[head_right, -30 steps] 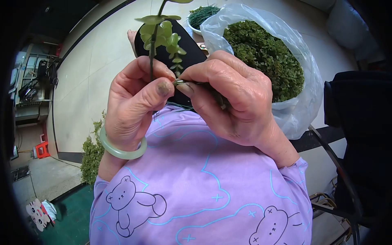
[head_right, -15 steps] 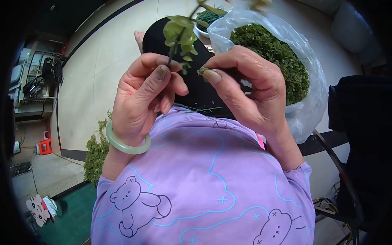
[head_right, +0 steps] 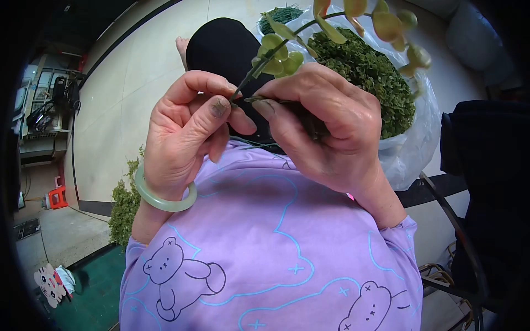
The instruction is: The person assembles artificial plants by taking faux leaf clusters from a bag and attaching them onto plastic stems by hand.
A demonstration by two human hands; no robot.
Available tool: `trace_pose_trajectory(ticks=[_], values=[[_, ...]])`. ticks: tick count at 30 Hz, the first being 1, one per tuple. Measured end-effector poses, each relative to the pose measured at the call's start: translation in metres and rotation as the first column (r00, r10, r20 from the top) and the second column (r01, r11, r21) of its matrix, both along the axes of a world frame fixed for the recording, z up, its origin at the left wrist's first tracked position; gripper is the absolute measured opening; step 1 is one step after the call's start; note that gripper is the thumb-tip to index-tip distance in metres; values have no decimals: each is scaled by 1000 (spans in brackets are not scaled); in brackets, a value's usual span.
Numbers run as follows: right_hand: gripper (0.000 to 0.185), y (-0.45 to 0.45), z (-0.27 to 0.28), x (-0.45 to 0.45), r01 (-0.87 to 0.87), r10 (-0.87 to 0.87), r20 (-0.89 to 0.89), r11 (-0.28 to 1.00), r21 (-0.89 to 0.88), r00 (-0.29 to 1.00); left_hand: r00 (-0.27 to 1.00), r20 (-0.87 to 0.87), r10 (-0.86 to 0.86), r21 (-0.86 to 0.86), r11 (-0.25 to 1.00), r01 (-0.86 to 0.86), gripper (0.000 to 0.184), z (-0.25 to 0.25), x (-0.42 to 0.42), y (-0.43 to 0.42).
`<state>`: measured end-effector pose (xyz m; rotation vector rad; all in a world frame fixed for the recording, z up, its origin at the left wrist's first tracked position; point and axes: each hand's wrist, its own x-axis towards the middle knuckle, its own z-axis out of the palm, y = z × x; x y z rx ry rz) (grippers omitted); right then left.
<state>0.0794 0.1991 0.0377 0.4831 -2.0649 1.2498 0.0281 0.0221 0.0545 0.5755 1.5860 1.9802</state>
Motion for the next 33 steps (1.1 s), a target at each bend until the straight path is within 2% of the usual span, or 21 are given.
trace_pose_trajectory(ticks=[3,6,9,12,15,24,27,30,33], values=[[13,-2,3,3,92,-93,38,995,38,995,997,-18,69,72,995,-67,13,-2,0,1],[13,1,-2,0,99,-100,4,993,57,995,998,62,24,137,990,-32,12,-7,-4,-2],[13,0,-3,0,101,-102,14,994,37,995,999,0,54,92,994,-54,13,-8,0,0],[14,-1,-2,0,66,-66,15,998,-11,998,987,-152,50,-28,998,-54,13,-2,1,-1],[15,2,-2,-2,64,-62,-30,996,63,998,993,-63,104,43,994,-101,12,-1,2,3],[16,1,-2,1,78,-73,-72,995,67,995,918,-371,141,-19,987,-160,11,5,13,9],[15,1,-5,-1,65,-60,-107,997,47,992,907,-400,132,-33,987,-158,11,5,13,9],[14,-2,1,8,67,-68,35,998,9,997,912,-390,127,-50,986,-158,11,3,13,8],[13,0,-2,5,37,-37,-23,999,12,999,915,-379,135,-46,985,-164,12,1,13,9]])
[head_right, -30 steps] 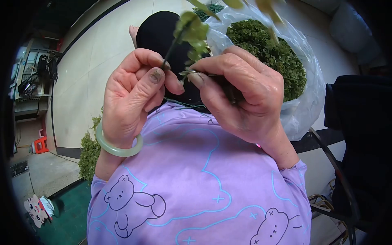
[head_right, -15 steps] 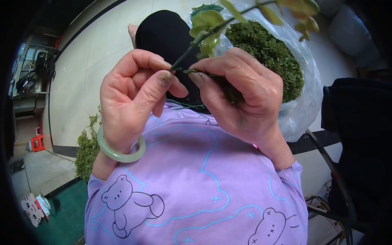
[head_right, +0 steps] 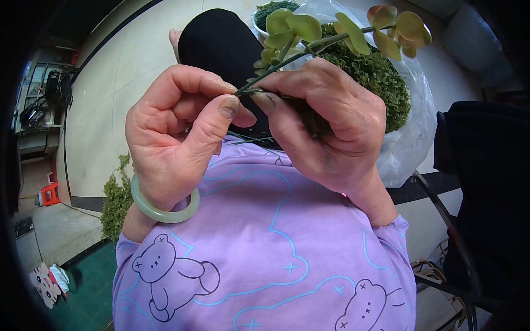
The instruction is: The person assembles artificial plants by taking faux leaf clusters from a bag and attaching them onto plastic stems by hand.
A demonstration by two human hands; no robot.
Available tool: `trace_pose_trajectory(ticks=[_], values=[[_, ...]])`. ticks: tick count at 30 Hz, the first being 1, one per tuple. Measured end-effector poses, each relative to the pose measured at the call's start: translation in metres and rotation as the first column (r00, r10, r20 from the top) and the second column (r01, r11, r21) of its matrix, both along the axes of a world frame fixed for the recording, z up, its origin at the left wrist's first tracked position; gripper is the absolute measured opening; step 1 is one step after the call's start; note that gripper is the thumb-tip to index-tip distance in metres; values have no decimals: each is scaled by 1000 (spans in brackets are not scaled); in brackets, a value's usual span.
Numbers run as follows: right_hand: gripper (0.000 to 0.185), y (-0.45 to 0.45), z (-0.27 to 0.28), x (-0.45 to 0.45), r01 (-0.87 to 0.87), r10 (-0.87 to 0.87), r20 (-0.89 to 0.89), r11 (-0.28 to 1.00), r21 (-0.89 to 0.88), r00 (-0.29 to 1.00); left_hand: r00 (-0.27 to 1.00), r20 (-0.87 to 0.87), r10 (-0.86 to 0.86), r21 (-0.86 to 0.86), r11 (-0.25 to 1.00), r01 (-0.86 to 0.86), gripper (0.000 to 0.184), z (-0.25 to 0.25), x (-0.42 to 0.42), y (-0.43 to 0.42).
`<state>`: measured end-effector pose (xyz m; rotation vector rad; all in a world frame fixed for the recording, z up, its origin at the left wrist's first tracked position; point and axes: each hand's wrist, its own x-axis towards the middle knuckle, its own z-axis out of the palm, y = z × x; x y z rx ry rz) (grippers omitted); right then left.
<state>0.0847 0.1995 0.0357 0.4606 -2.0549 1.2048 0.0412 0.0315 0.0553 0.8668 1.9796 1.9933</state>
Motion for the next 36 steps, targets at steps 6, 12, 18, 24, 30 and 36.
trace_pose_trajectory(ticks=[6,12,18,24,30,36], values=[[13,1,-2,-3,29,-29,-33,999,16,999,999,36,-3,-26,1000,4,11,2,-1,-2],[14,1,-5,-5,32,-31,-49,999,22,998,999,49,13,-46,999,-11,11,0,-1,-2],[14,0,-6,-4,25,-25,-22,1000,-5,999,1000,-15,23,-46,999,-24,11,-3,-2,-2],[15,0,-6,-3,23,-23,31,1000,-13,999,999,-5,35,-53,998,-35,11,-4,-2,-2],[15,-3,-14,-7,-5,4,-7,999,-45,1000,999,-25,34,-69,997,-35,10,-6,-2,-4],[15,-2,-10,-5,8,2,102,995,-98,995,999,10,48,-17,999,-48,11,0,-1,-6]])
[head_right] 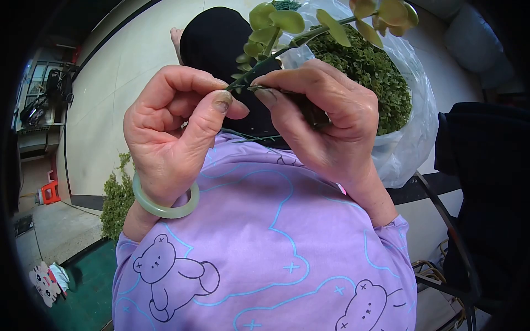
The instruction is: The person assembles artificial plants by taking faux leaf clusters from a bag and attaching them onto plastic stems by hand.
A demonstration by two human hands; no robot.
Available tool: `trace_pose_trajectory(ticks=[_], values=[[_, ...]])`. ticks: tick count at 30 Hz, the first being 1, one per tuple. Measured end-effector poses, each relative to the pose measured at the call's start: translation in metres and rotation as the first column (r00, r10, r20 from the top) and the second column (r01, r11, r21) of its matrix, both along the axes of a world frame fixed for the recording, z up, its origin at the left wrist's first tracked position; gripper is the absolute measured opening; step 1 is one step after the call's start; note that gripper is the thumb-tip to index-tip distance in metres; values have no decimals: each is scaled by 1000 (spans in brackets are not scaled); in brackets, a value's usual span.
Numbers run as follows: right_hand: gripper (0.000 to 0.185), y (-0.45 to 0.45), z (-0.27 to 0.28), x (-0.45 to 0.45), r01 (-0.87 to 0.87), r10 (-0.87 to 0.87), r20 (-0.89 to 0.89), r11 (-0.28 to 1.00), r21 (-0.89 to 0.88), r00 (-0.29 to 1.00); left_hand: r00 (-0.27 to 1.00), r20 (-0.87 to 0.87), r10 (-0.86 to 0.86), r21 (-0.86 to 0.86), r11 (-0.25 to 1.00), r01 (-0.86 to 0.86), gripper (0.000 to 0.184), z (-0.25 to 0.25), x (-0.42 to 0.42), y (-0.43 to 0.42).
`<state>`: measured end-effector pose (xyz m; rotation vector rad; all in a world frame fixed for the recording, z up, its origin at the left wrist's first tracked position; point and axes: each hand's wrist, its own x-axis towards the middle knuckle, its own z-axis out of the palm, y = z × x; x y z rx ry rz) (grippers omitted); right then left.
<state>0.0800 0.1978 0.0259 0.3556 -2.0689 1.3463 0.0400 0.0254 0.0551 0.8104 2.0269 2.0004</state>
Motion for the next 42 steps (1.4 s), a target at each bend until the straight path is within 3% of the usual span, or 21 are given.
trace_pose_trajectory(ticks=[21,27,30,33,35,42], values=[[13,0,-1,-1,-37,38,-57,999,10,998,998,-65,10,-108,994,-17,10,-8,-1,2],[15,2,-2,-2,-18,20,-59,999,35,998,1000,-12,0,-50,999,-1,10,-5,-1,-1],[16,1,-4,-3,-35,35,-89,999,0,995,999,-47,-6,-38,999,4,11,-3,1,-2],[15,-3,-4,6,-37,48,61,985,-169,997,995,-95,-27,-51,998,22,11,1,3,-1],[14,-4,-5,7,-52,66,56,972,-229,996,992,-122,-28,-48,999,22,11,2,4,-1],[9,4,-10,8,-143,151,40,977,-159,988,990,-137,-15,-96,995,1,11,1,5,1]])
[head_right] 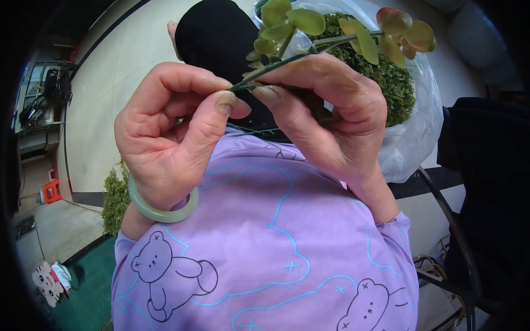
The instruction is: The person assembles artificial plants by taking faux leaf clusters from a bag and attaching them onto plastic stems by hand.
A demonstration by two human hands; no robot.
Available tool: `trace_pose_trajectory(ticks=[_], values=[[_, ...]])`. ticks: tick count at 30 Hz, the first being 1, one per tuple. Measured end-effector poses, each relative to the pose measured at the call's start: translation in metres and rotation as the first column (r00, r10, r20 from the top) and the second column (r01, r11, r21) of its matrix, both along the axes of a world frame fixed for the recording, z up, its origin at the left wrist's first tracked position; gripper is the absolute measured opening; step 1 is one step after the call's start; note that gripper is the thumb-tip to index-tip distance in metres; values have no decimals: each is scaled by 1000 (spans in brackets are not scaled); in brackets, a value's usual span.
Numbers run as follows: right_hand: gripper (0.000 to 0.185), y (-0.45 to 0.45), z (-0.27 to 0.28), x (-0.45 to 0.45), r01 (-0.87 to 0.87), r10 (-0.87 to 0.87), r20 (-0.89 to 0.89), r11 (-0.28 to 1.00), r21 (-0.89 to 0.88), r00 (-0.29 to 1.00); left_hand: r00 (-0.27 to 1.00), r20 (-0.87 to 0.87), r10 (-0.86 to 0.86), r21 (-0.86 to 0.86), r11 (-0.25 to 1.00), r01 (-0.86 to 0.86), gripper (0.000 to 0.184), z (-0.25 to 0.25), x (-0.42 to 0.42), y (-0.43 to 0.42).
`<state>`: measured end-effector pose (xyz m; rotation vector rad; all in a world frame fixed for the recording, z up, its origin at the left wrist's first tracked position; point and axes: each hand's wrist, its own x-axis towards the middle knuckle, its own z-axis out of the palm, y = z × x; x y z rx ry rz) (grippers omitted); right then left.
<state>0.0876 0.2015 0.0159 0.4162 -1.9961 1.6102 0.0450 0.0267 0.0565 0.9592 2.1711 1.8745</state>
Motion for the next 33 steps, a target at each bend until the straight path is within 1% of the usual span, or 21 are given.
trace_pose_trajectory(ticks=[6,9,12,15,18,21,24,27,30,33], values=[[11,0,1,1,17,-17,23,999,37,1000,999,-21,28,-58,998,-29,12,-1,0,-1],[14,-4,2,-1,81,-79,39,995,-56,996,998,-52,43,-100,994,-48,12,-1,0,0],[14,-5,1,0,93,-91,43,995,-47,995,995,-92,46,-135,989,-58,12,0,2,1],[14,-3,-5,-7,61,-62,-90,998,-6,994,994,-105,43,-112,992,-55,13,-2,1,1],[15,-7,1,-2,62,-60,26,995,-84,998,1000,11,26,-42,999,-26,13,-1,2,1],[15,-4,1,-1,40,-34,55,992,-120,998,1000,-2,18,16,1000,-18,12,-2,0,-1],[14,-5,1,0,48,-40,58,988,-145,998,999,-48,24,-1,1000,-25,12,-1,1,-1],[14,-6,1,0,81,-76,48,989,-120,996,998,-54,29,-18,999,-31,12,-1,1,0],[14,-4,2,1,89,-82,76,992,-90,994,994,-93,48,-110,992,-58,12,0,2,0],[13,-4,0,1,102,-97,59,992,-80,994,994,-97,46,-131,990,-59,12,-1,1,0]])
